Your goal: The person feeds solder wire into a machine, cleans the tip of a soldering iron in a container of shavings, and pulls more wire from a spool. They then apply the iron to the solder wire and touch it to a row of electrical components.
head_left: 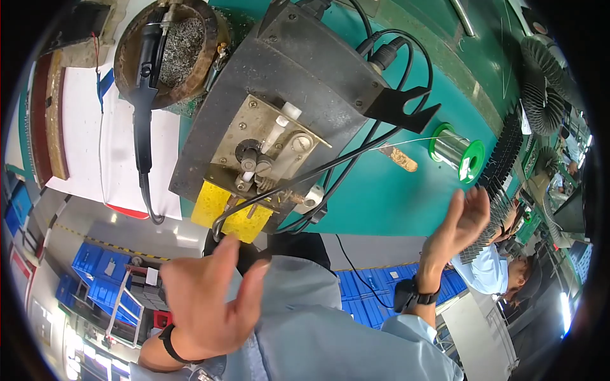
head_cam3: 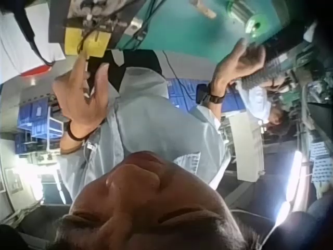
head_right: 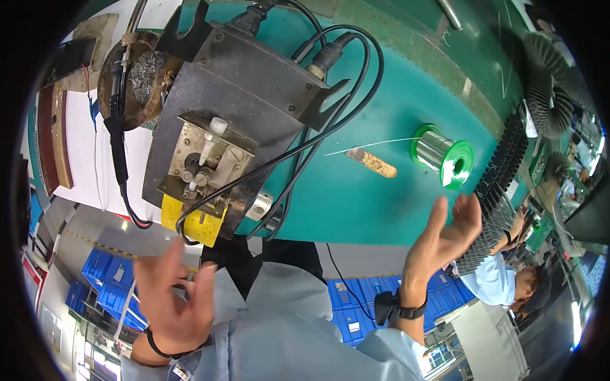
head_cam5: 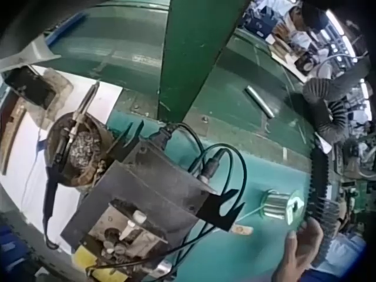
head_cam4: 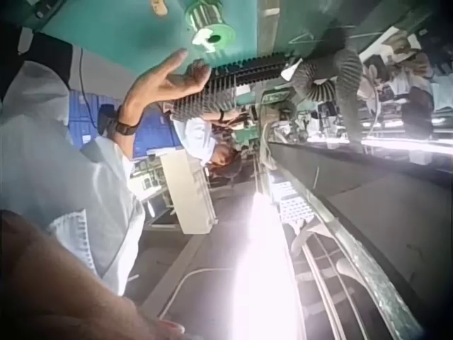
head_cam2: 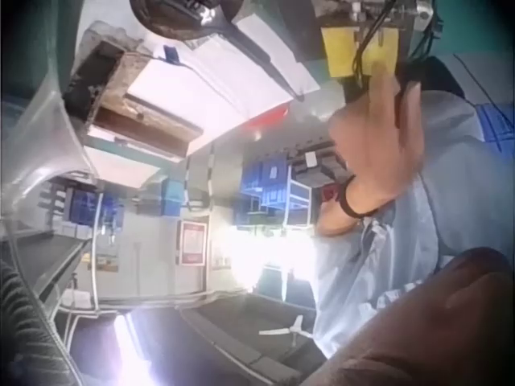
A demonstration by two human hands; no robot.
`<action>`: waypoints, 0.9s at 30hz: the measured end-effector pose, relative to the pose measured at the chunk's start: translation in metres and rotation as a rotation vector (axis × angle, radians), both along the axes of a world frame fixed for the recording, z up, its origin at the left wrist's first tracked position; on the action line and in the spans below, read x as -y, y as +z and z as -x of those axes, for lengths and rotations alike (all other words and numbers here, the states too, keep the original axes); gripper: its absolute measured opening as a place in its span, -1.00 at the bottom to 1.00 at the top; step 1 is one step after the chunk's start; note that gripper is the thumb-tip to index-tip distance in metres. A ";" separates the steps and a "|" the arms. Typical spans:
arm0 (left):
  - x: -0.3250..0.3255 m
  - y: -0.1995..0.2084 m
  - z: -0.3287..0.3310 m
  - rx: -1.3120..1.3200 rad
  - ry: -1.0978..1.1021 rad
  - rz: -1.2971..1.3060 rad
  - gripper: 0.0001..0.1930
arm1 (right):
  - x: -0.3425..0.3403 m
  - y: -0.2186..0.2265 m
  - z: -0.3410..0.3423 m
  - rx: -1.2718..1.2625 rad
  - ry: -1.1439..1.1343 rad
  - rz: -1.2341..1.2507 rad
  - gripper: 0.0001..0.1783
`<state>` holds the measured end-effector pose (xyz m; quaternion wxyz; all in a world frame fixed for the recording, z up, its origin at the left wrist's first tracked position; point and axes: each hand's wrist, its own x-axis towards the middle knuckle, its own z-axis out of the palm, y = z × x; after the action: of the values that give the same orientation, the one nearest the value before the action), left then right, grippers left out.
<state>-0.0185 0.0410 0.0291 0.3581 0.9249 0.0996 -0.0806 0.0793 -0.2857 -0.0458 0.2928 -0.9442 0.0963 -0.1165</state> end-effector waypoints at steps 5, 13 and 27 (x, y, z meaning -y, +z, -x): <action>-0.027 -0.019 -0.006 0.263 0.401 -0.042 -0.53 | -0.029 0.012 0.016 0.044 0.038 -0.204 -0.55; -0.054 -0.037 -0.067 0.035 0.682 0.254 -0.62 | -0.044 -0.016 0.012 -0.034 0.415 0.096 -0.63; -0.056 -0.027 -0.070 -0.028 0.901 0.628 -0.64 | -0.047 -0.044 0.010 -0.123 0.320 0.182 -0.64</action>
<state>0.0518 0.0972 0.0022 0.6146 0.6382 0.4617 0.0427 0.0696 -0.2386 -0.0899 0.2145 -0.9753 -0.0484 -0.0186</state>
